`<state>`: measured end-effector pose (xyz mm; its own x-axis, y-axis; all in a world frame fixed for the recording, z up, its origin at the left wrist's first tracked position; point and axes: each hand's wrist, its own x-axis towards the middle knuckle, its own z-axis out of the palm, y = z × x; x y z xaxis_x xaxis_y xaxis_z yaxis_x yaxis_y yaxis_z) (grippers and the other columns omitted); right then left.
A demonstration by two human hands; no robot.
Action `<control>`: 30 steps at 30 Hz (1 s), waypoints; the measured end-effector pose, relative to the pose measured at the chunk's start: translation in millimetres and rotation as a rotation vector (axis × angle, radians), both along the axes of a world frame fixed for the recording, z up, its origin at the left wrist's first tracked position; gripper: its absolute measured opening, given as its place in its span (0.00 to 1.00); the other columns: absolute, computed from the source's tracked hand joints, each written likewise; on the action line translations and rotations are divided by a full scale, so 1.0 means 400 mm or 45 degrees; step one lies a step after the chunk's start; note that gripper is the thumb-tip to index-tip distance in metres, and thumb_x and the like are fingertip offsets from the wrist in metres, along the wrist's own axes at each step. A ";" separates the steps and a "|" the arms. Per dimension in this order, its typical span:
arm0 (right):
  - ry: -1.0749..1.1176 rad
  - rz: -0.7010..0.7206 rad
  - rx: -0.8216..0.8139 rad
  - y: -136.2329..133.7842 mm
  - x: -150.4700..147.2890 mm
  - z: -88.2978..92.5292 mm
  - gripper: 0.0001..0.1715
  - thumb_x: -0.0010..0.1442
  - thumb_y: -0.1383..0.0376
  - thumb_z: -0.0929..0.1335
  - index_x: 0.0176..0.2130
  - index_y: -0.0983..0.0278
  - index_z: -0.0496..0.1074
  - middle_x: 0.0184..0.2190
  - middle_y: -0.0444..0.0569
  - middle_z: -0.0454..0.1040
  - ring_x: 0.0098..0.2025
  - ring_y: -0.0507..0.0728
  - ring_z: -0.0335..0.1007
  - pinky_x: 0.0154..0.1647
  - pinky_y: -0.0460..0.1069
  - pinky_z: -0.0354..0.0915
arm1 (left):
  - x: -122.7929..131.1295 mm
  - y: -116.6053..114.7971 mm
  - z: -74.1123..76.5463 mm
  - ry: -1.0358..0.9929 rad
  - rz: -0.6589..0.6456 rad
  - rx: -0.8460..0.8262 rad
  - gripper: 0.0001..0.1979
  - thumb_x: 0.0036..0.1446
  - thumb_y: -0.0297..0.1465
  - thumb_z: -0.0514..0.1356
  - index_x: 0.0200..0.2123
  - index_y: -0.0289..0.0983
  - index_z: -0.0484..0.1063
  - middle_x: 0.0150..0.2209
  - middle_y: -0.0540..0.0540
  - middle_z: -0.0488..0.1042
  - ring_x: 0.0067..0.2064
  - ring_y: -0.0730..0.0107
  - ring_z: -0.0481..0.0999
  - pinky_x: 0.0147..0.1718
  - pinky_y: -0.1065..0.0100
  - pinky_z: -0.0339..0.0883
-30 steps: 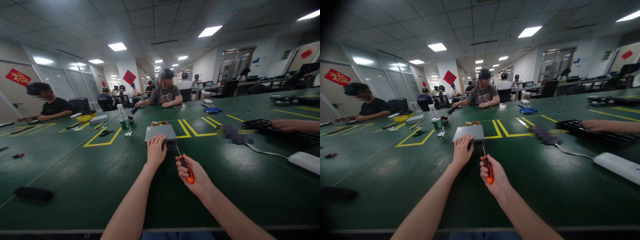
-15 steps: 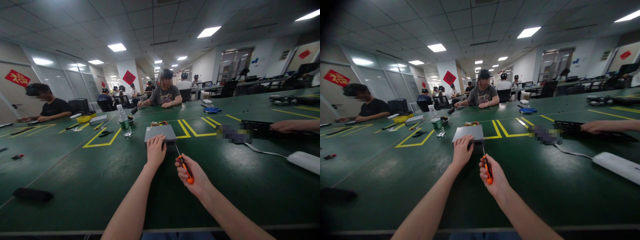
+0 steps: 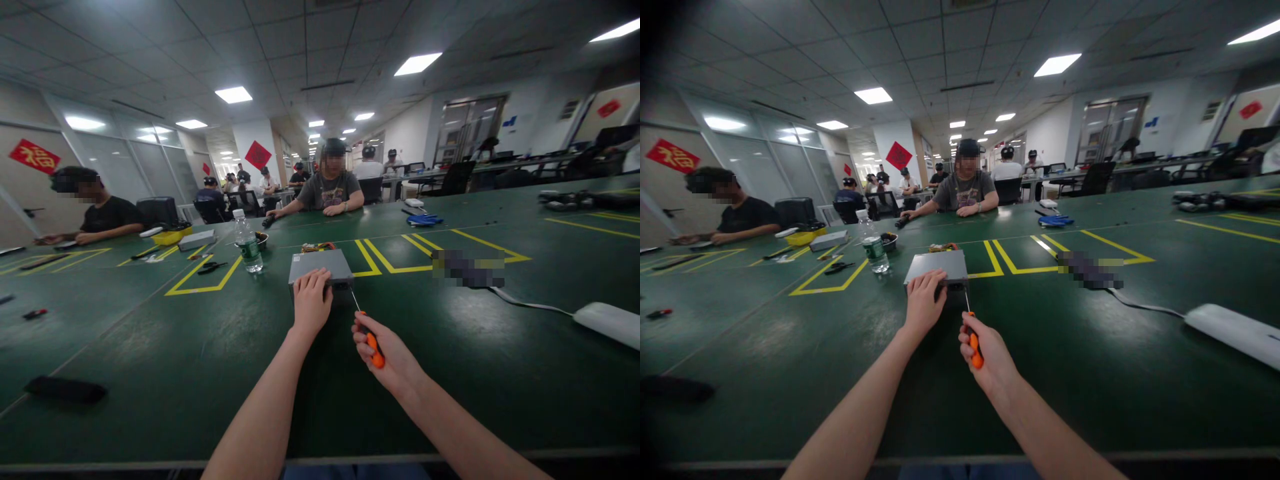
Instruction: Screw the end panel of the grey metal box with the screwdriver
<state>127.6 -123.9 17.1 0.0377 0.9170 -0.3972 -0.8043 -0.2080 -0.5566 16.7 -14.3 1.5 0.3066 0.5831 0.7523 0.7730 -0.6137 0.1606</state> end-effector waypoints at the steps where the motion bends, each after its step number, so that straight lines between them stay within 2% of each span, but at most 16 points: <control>1: 0.004 0.005 0.002 0.000 0.001 0.001 0.10 0.62 0.68 0.62 0.28 0.69 0.63 0.19 0.41 0.61 0.13 0.41 0.50 0.08 0.35 0.49 | 0.000 0.000 -0.001 0.001 0.001 0.000 0.15 0.56 0.27 0.54 0.47 0.43 0.66 0.51 0.49 0.69 0.53 0.64 0.65 0.52 0.58 0.53; 6: 0.029 0.049 0.030 -0.003 0.003 0.011 0.15 0.65 0.65 0.57 0.32 0.72 0.66 0.20 0.43 0.62 0.15 0.42 0.53 0.10 0.35 0.51 | 0.000 0.001 -0.001 0.008 -0.002 0.000 0.15 0.56 0.27 0.53 0.47 0.43 0.65 0.52 0.49 0.69 0.53 0.64 0.64 0.52 0.59 0.53; 13: -0.008 -0.004 -0.013 0.003 -0.001 0.006 0.09 0.61 0.69 0.62 0.28 0.69 0.63 0.20 0.43 0.62 0.15 0.41 0.53 0.09 0.35 0.49 | 0.000 0.000 0.000 0.004 -0.002 0.000 0.15 0.56 0.27 0.54 0.47 0.43 0.65 0.52 0.49 0.69 0.53 0.64 0.64 0.52 0.58 0.52; 20: 0.040 0.078 0.055 -0.003 0.004 0.016 0.16 0.65 0.65 0.57 0.34 0.73 0.66 0.20 0.44 0.62 0.15 0.42 0.53 0.11 0.36 0.52 | 0.000 0.001 -0.002 0.002 -0.004 0.004 0.15 0.56 0.27 0.53 0.47 0.43 0.65 0.52 0.49 0.69 0.53 0.64 0.64 0.51 0.59 0.53; 30: 0.055 0.111 0.076 0.000 0.005 0.003 0.17 0.65 0.65 0.56 0.35 0.74 0.67 0.19 0.44 0.62 0.14 0.42 0.51 0.10 0.37 0.49 | 0.000 0.000 -0.003 0.002 -0.008 0.009 0.15 0.56 0.27 0.54 0.47 0.43 0.65 0.52 0.49 0.69 0.53 0.64 0.64 0.52 0.58 0.52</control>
